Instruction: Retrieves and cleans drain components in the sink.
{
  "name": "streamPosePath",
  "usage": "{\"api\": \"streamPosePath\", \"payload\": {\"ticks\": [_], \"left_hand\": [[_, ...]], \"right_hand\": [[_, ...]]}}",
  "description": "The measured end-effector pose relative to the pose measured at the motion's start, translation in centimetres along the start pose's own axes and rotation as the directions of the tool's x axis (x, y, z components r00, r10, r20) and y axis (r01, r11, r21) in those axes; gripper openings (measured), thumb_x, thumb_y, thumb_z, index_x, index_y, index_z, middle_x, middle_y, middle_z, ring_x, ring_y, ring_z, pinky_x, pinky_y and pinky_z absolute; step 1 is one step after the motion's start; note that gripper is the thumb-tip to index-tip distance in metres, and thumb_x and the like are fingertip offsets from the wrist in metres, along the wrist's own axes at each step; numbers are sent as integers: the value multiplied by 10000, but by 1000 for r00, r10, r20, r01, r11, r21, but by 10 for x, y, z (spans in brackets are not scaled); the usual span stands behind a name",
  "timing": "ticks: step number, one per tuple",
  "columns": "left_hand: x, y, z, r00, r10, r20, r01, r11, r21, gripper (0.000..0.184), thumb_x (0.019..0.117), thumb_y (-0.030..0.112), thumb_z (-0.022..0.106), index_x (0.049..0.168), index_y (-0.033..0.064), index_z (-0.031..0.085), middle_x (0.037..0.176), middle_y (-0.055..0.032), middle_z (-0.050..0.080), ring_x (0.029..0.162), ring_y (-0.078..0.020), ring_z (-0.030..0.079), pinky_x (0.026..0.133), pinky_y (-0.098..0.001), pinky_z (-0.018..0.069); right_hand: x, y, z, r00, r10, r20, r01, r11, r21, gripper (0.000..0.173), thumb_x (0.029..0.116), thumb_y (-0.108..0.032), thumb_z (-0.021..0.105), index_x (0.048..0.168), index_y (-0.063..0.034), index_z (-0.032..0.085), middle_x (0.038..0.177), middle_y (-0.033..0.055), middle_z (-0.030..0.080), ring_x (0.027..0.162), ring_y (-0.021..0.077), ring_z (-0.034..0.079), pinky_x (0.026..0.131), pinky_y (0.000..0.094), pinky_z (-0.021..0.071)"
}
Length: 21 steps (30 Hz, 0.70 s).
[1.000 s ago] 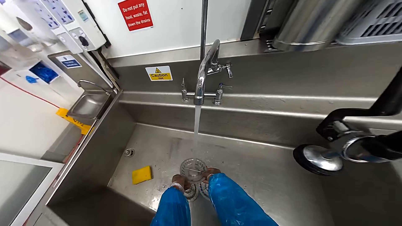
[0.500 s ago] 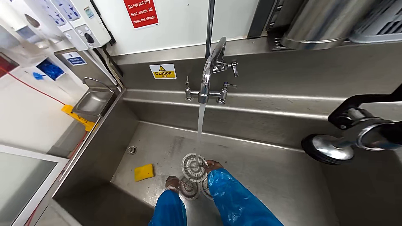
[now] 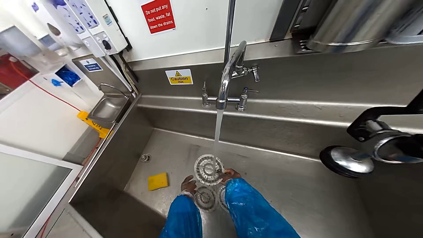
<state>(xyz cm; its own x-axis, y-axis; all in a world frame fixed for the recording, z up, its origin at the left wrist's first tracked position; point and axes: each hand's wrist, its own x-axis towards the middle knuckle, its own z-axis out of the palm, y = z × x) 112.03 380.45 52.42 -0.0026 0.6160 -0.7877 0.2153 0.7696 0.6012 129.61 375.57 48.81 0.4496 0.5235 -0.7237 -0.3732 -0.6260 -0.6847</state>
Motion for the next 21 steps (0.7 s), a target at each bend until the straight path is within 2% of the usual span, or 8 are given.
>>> {"api": "streamPosePath", "payload": {"ticks": [2, 5, 8, 12, 14, 16, 18, 21], "left_hand": [[-6, 4, 1, 1000, 2, 9, -2, 1000, -7, 364, 1063, 76, 500, 1423, 31, 509, 1331, -226, 585, 1115, -312, 602, 913, -469, 494], [-9, 2, -3, 999, -5, 35, 4, 1000, 19, 360, 1066, 76, 493, 1422, 24, 512, 1348, -227, 582, 1136, -317, 598, 933, -475, 483], [-6, -3, -5, 999, -20, 31, 18, 996, 87, 341, 1071, 78, 480, 1405, 25, 526, 1281, -218, 609, 1069, -293, 600, 894, -459, 484], [-7, -12, -8, 997, -74, 9, 73, 997, 29, 508, 1061, 78, 504, 1542, 51, 345, 1399, -252, 547, 1155, -348, 606, 929, -492, 497], [-6, -17, -6, 997, -78, -3, 78, 997, 25, 466, 1057, 136, 546, 1493, 41, 410, 1327, -270, 563, 1070, -361, 620, 866, -503, 528], [-4, -18, -2, 999, -5, -38, 11, 989, 148, 453, 1005, 65, 618, 1432, -1, 483, 1291, -284, 591, 1095, -380, 631, 892, -525, 541], [-11, -9, -2, 988, 125, -89, -81, 915, 395, 443, 974, 47, 643, 1402, -12, 544, 1322, -271, 613, 1213, -379, 613, 1024, -534, 497], [-21, 10, -1, 966, 239, -100, -140, 807, 574, 478, 984, 95, 639, 1440, 13, 522, 1351, -247, 614, 1282, -370, 582, 1098, -530, 440]], "right_hand": [[-6, -2, -1, 999, 29, 38, -27, 998, -54, 392, 917, -6, 736, 1280, 35, 594, 1133, 221, 665, 890, 261, 685, 784, 418, 591], [-8, 4, -2, 997, 71, 13, -70, 993, -93, 373, 923, -2, 721, 1271, 48, 595, 1101, 224, 653, 842, 250, 663, 767, 414, 576], [-4, 8, -8, 996, 34, 86, -13, 971, -239, 368, 908, -40, 748, 1230, 62, 603, 1089, 230, 667, 868, 259, 681, 801, 427, 577], [-2, 13, -9, 993, 64, 102, -31, 955, -295, 380, 902, -23, 744, 1251, 49, 613, 1149, 243, 668, 939, 291, 700, 846, 449, 587], [-8, 18, 0, 985, 78, 154, -36, 966, -256, 416, 903, 18, 728, 1293, 35, 585, 1201, 244, 640, 965, 302, 685, 833, 452, 588], [-14, 26, 7, 978, 37, 207, 8, 977, -212, 536, 891, 66, 718, 1389, 12, 526, 1307, 245, 617, 1039, 316, 683, 851, 458, 583], [-16, 31, 10, 940, -32, 338, 105, 974, -200, 666, 862, 146, 674, 1467, 18, 429, 1395, 246, 586, 1154, 323, 660, 922, 459, 566], [-21, 15, 9, 906, -37, 421, 121, 977, -175, 773, 843, 194, 641, 1534, 12, 346, 1464, 245, 529, 1231, 325, 624, 978, 448, 549]]}}
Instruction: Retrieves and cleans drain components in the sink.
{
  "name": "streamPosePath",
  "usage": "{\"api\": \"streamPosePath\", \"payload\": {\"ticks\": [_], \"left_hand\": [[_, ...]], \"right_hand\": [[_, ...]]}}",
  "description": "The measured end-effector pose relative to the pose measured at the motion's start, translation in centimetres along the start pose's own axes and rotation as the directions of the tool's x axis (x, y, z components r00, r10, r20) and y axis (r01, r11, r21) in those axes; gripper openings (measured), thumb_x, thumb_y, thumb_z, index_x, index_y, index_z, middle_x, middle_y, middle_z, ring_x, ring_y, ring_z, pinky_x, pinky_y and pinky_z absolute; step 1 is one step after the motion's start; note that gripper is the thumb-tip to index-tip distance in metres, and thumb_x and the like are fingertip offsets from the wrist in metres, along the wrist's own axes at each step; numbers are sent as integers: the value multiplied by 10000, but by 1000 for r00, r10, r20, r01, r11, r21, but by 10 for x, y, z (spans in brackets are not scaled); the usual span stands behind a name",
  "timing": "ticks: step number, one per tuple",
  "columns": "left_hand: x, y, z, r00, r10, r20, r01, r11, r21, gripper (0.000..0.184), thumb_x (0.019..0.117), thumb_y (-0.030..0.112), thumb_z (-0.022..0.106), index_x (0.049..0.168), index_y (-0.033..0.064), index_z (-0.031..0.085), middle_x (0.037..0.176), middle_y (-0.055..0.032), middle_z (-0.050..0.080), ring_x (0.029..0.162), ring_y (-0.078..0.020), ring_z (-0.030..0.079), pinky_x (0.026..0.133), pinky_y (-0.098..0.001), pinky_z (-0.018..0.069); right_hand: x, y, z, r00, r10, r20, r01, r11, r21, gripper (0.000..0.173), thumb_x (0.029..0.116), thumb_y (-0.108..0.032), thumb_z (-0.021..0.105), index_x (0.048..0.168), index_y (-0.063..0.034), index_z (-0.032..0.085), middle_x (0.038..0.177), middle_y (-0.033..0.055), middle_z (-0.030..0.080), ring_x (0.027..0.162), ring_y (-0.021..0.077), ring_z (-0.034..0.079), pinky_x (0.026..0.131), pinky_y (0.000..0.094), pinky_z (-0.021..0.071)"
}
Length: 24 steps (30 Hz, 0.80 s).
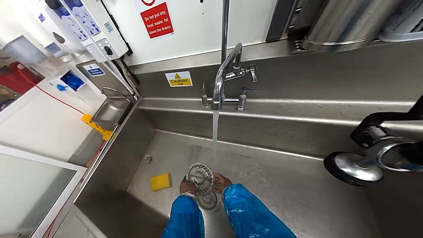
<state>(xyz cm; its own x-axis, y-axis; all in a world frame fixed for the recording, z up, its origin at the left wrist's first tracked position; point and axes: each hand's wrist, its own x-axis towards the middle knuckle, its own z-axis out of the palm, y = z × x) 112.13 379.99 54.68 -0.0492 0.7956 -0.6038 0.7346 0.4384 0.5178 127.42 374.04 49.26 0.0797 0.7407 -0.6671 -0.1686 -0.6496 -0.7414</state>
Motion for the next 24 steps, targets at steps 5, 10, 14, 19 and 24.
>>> {"api": "streamPosePath", "payload": {"ticks": [5, 10, 14, 19, 24], "left_hand": [[-9, 37, -3, 997, 68, 35, -72, 988, 133, 580, 993, 109, 618, 1538, 87, 420, 1387, -215, 605, 1295, -352, 585, 1106, -526, 442], [-17, 61, 4, 986, 121, 111, -145, 960, 240, 580, 992, 142, 611, 1542, 135, 425, 1376, -180, 624, 1280, -330, 600, 1090, -531, 458], [-16, 58, 12, 991, 113, 66, -125, 969, 214, 527, 999, 156, 609, 1508, 193, 480, 1315, -170, 662, 1223, -340, 636, 1037, -552, 491], [-13, 62, 5, 998, 57, 8, -57, 969, 241, 584, 978, 157, 642, 1527, 155, 443, 1328, -178, 653, 1233, -340, 631, 1049, -540, 491], [-26, 73, 1, 997, 77, -13, -70, 961, 268, 586, 985, 167, 627, 1538, 193, 437, 1298, -159, 675, 1210, -327, 648, 1033, -533, 502]], "right_hand": [[-7, -27, -14, 984, 101, -148, -93, 994, 62, 448, 990, -58, 673, 1403, 25, 522, 1286, 225, 641, 1041, 264, 687, 884, 389, 571], [-7, -33, -34, 966, 132, -222, -152, 985, -75, 398, 968, -213, 741, 1263, 18, 610, 1137, 191, 672, 937, 227, 671, 845, 392, 561], [-6, -25, -37, 971, 103, -215, -120, 990, -68, 435, 960, 20, 660, 1374, 47, 533, 1289, 236, 622, 1109, 270, 663, 959, 394, 550], [-22, -23, -22, 916, -311, -253, 184, 886, -425, 478, 914, -79, 735, 1370, 3, 616, 1446, 233, 556, 1257, 324, 608, 1063, 427, 507], [-22, -51, -15, 993, -115, -20, 67, 703, -708, 353, 1061, -231, 541, 1352, -72, 661, 1449, 191, 575, 1379, 328, 520, 1157, 480, 403]]}}
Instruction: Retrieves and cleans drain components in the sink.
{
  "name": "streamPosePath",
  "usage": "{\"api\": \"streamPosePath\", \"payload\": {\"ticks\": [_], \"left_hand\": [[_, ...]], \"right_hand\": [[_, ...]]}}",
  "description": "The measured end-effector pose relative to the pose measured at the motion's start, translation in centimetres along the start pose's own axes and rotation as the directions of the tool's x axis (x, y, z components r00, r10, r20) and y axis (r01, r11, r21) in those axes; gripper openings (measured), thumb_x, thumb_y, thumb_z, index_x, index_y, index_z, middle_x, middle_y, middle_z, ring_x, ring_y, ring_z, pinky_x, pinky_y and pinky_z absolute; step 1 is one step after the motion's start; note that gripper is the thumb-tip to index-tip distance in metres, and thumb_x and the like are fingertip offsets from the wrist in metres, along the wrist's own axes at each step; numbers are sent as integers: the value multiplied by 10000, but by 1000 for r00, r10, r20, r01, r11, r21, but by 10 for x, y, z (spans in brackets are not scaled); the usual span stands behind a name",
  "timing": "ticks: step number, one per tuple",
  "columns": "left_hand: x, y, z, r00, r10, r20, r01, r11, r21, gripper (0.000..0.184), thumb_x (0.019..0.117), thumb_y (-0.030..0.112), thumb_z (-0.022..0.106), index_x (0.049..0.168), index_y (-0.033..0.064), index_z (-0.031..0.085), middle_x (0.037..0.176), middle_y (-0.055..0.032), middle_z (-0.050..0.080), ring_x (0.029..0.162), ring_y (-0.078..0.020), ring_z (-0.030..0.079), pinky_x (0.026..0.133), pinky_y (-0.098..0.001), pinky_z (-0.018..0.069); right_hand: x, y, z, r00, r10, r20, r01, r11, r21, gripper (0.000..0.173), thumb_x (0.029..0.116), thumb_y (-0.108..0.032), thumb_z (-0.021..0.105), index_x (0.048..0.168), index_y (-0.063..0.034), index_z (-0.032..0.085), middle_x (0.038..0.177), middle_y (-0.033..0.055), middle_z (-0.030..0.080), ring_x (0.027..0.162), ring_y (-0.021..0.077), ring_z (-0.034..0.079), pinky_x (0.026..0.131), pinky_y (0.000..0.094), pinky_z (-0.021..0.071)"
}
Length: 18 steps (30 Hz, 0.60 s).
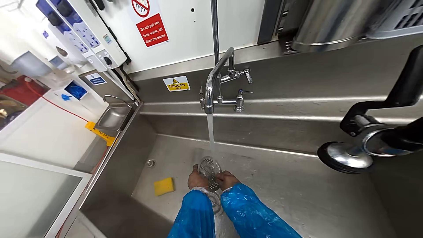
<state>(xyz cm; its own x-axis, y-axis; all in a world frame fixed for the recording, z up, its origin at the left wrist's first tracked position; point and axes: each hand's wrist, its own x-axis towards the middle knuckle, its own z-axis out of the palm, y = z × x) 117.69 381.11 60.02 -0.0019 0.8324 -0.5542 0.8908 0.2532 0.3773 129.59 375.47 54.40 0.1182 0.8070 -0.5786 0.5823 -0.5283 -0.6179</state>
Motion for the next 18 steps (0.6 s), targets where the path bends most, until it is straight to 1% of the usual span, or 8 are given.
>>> {"api": "streamPosePath", "payload": {"ticks": [3, 7, 9, 12, 13, 14, 16, 18], "left_hand": [[-6, 1, -6, 1000, 9, -24, -8, 999, 45, 577, 990, 183, 616, 1540, 206, 441, 1293, -145, 681, 1202, -320, 653, 1030, -528, 502], [-8, 0, -21, 998, 38, -53, -36, 998, 52, 564, 988, 177, 618, 1527, 196, 453, 1304, -137, 676, 1209, -312, 648, 1038, -528, 497], [-7, -2, -24, 996, 37, -80, -34, 999, 40, 548, 998, 170, 608, 1525, 191, 459, 1292, -140, 682, 1200, -313, 653, 1031, -524, 499], [-7, 0, -23, 997, 29, -73, -26, 999, 48, 559, 1000, 177, 606, 1534, 209, 446, 1304, -124, 678, 1211, -301, 648, 1033, -515, 502], [-8, 0, -22, 997, 27, -66, -25, 999, 44, 559, 995, 179, 615, 1529, 209, 452, 1303, -124, 679, 1211, -300, 648, 1034, -515, 501], [-9, 0, -21, 998, 26, -59, -24, 999, 28, 555, 991, 176, 621, 1522, 200, 461, 1300, -135, 678, 1210, -308, 648, 1035, -522, 499], [-8, -1, -17, 999, 22, -45, -22, 1000, -7, 548, 987, 180, 630, 1513, 185, 476, 1306, -153, 672, 1219, -320, 641, 1045, -534, 490], [-1, -8, -10, 999, 31, -15, -32, 994, -101, 537, 987, 160, 631, 1503, 121, 486, 1343, -195, 640, 1255, -345, 613, 1072, -543, 468]], "right_hand": [[-11, -11, -1, 1000, 2, 8, -2, 1000, -8, 362, 1062, -143, 496, 1388, -82, 641, 1444, 180, 594, 1391, 329, 520, 1166, 491, 393], [-12, 15, 10, 994, 69, -87, -65, 997, 52, 317, 1030, -147, 553, 1293, -24, 680, 1308, 208, 675, 1292, 351, 603, 1114, 504, 444], [-4, 26, 6, 969, 245, 29, -243, 968, -66, 374, 1011, -157, 611, 1352, -3, 611, 1450, 255, 556, 1390, 390, 506, 1141, 515, 405], [-1, 32, 13, 937, 341, -72, -342, 940, -11, 707, 928, -107, 706, 1568, -74, 409, 1697, 255, 141, 1536, 501, 207, 1225, 579, 264], [-8, 28, 8, 955, 284, -88, -283, 959, 31, 756, 937, -123, 699, 1602, -75, 341, 1694, 259, 142, 1531, 478, 247, 1222, 566, 283], [-12, 25, 3, 970, 222, -102, -210, 971, 114, 727, 972, -162, 676, 1603, -62, 329, 1673, 249, 232, 1511, 429, 329, 1213, 538, 324], [-13, 20, -3, 979, 179, -102, -131, 923, 361, 576, 1041, -223, 612, 1554, -44, 422, 1559, 208, 473, 1444, 329, 471, 1201, 477, 361], [-7, 15, -2, 980, 195, -50, -130, 803, 581, 474, 1043, -205, 617, 1466, -13, 523, 1441, 210, 580, 1335, 300, 564, 1127, 453, 432]]}}
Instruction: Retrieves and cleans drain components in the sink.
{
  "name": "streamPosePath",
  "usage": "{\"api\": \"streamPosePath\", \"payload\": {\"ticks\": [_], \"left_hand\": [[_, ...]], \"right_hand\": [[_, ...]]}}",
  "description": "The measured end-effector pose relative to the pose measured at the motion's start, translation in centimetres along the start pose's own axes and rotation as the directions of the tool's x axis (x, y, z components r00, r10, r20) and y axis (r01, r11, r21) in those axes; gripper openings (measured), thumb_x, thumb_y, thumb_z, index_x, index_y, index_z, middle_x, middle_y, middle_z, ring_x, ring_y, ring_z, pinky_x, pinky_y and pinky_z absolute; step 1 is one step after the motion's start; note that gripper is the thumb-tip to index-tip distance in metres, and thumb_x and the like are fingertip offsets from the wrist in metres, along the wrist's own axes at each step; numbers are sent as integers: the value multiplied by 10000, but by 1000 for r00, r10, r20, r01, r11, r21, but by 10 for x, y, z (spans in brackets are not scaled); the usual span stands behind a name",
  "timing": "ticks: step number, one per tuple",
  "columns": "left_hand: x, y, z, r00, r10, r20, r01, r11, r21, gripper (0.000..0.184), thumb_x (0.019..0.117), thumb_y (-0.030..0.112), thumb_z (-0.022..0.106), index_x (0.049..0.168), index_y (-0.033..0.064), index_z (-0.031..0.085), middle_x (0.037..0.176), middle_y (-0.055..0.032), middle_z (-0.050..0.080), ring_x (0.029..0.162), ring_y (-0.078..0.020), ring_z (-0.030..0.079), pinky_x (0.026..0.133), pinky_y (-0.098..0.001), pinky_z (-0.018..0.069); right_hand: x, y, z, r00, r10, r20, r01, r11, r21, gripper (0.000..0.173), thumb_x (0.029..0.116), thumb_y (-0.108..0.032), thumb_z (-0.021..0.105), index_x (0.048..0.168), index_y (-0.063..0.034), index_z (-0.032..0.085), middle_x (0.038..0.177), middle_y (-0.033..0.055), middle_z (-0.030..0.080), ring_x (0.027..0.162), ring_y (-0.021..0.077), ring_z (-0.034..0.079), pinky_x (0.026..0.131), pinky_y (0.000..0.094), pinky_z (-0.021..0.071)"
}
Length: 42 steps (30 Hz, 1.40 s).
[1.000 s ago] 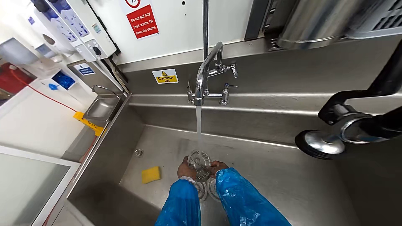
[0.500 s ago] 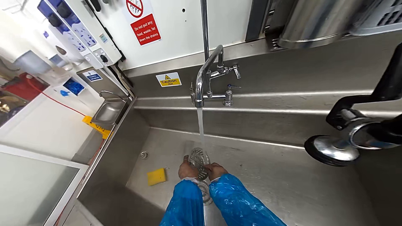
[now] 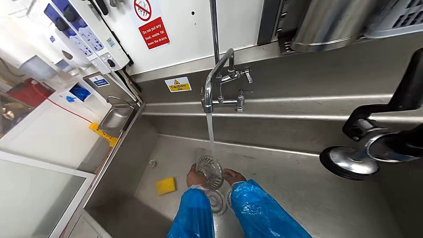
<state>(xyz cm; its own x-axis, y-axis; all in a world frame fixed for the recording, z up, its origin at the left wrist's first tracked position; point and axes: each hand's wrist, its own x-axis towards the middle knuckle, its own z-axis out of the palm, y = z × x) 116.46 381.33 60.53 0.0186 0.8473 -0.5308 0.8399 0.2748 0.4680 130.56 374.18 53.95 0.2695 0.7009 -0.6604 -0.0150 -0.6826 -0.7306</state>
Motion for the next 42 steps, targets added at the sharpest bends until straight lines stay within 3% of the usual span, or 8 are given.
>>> {"api": "streamPosePath", "payload": {"ticks": [2, 5, 10, 14, 22, 28, 35, 42], "left_hand": [[12, -12, 11, 998, -4, 59, 16, 977, -211, 524, 973, 103, 655, 1471, 47, 500, 1350, -234, 616, 1240, -354, 613, 1047, -530, 491], [19, -26, 25, 984, -45, 170, 126, 853, -507, 451, 990, 74, 647, 1416, -1, 521, 1276, -272, 619, 1105, -375, 648, 914, -537, 547], [15, -30, 25, 957, -111, 268, 224, 871, -438, 414, 1103, 299, 456, 1376, 3, 548, 1283, -264, 610, 1113, -369, 633, 928, -527, 526], [12, -36, 2, 988, 21, 155, 10, 981, -196, 425, 1103, 197, 444, 1445, -52, 485, 1512, -229, 485, 1431, -323, 441, 1198, -461, 322], [14, -56, -19, 997, -49, 55, 64, 948, -313, 372, 1053, 113, 542, 1390, -45, 539, 1449, -238, 536, 1378, -334, 488, 1151, -478, 377], [4, -67, -26, 995, -98, 22, 100, 955, -279, 362, 1052, 125, 545, 1365, -57, 554, 1422, -258, 548, 1359, -354, 498, 1137, -500, 383], [0, -82, -51, 991, -113, -69, 84, 940, -330, 392, 1048, 109, 545, 1394, -74, 518, 1435, -274, 530, 1362, -372, 494, 1143, -505, 381], [-2, -109, -53, 981, -177, -84, 144, 941, -307, 379, 1040, 115, 566, 1372, -65, 543, 1420, -267, 548, 1355, -367, 502, 1134, -507, 384]], "right_hand": [[9, 6, 4, 998, 64, 1, -64, 993, 94, 435, 1010, -202, 678, 1392, -19, 575, 1350, 214, 622, 1211, 315, 630, 1013, 489, 519], [15, 16, -2, 995, 95, -41, -97, 993, -65, 365, 951, -177, 739, 1270, -19, 660, 1221, 206, 684, 1113, 307, 670, 974, 493, 528], [6, 19, -14, 993, 114, -44, -120, 969, -216, 330, 964, -167, 706, 1244, 2, 669, 1224, 221, 685, 1163, 320, 650, 1016, 500, 489], [9, 23, -21, 995, 102, 19, -91, 947, -307, 399, 969, -163, 697, 1305, 33, 611, 1292, 254, 648, 1234, 348, 616, 1063, 513, 453], [18, 33, -3, 977, 9, -211, -23, 998, -61, 435, 863, 2, 730, 1274, 16, 588, 1190, 222, 679, 1100, 322, 665, 964, 490, 521], [36, 23, 5, 982, -52, -183, 52, 999, -7, 426, 847, -8, 763, 1241, 23, 603, 1128, 212, 696, 1041, 305, 680, 933, 479, 538], [59, 58, 7, 991, 54, 126, 3, 907, -420, 428, 956, -128, 700, 1317, 64, 573, 1309, 271, 622, 1246, 355, 600, 1059, 480, 454], [61, 51, -10, 971, 167, 170, 1, 710, -704, 443, 1030, -140, 597, 1401, 81, 497, 1440, 314, 537, 1380, 423, 513, 1128, 527, 405]]}}
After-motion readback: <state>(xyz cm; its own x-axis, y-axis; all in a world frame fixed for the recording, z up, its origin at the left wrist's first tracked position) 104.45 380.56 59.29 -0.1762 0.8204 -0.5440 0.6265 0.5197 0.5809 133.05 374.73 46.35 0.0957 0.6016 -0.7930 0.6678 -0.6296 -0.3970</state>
